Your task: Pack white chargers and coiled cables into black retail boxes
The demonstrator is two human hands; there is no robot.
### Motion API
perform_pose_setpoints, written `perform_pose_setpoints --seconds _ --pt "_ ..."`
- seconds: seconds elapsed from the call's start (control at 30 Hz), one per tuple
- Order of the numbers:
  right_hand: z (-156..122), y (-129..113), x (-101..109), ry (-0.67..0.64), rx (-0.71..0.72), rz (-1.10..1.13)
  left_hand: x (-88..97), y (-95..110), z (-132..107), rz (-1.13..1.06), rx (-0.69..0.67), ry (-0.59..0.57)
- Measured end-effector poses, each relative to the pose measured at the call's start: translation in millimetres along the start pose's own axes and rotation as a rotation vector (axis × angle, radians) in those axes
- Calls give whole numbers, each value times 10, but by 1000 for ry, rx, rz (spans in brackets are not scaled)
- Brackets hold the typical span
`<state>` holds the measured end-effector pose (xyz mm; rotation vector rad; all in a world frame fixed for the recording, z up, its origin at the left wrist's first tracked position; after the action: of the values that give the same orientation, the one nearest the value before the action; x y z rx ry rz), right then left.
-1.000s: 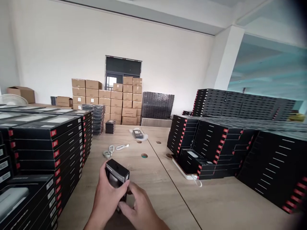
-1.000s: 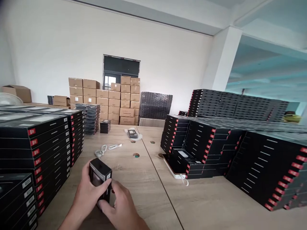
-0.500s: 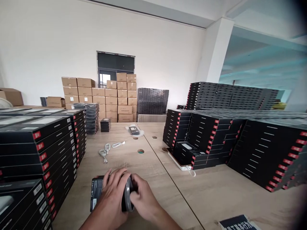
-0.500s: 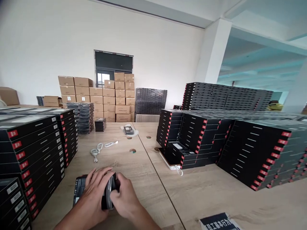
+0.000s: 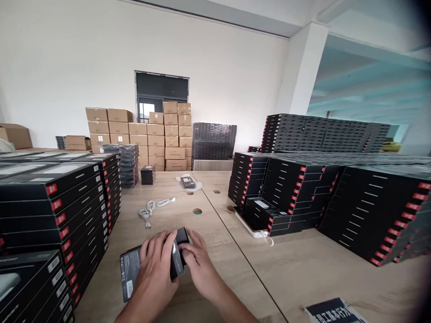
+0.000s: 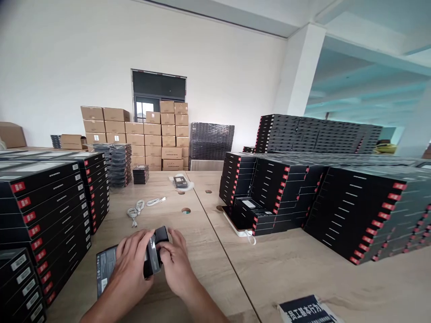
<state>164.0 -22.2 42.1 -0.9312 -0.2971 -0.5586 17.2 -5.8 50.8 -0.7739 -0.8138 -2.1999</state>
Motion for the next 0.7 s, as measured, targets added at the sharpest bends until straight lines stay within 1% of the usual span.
perform_pose_setpoints --seconds 0.03,0.1,0.23,0.27,0.33,0.4,0.43,0.5,0.53,0.6,0.63,0.7 --pt "-1 20 -12 3 -52 71 -6 -1 -3 -5 -14 -7" --pt "0 24 -2 32 -109 215 -12 -5 -4 -21 -32 -16" --pt "31 -16 110 82 -128 429 5 -11 23 -46 -24 -17" --pt "48 -8 151 111 -140 488 15 -17 33 -48 -10 -18" --pt "84 57 244 211 -205 659 42 -44 50 -48 29 -26" --pt "116 181 353 350 -298 833 66 -103 54 -31 88 -40" --pt "126 256 411 416 -343 875 71 -150 49 -11 133 -52" --pt "130 407 522 500 -419 856 61 -271 29 56 249 -85" --pt "124 473 563 511 -450 818 49 -336 18 95 312 -97" --pt "103 566 588 462 -503 745 21 -439 5 128 408 -95" --pt "89 589 570 410 -525 720 8 -463 6 92 429 -83" --pt "57 589 487 279 -554 670 -26 -439 14 -115 418 -72"
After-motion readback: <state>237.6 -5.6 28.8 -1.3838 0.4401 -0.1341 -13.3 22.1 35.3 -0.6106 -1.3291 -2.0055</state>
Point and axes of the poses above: each hand's wrist, its own z-axis towards the middle knuckle, its own x-axis out of the back of the hand, y = z × x, the point moved 3 cm from there along z, towards the middle knuckle, and after that the axes turned 10 degrees about x, right-handed, at the moved point
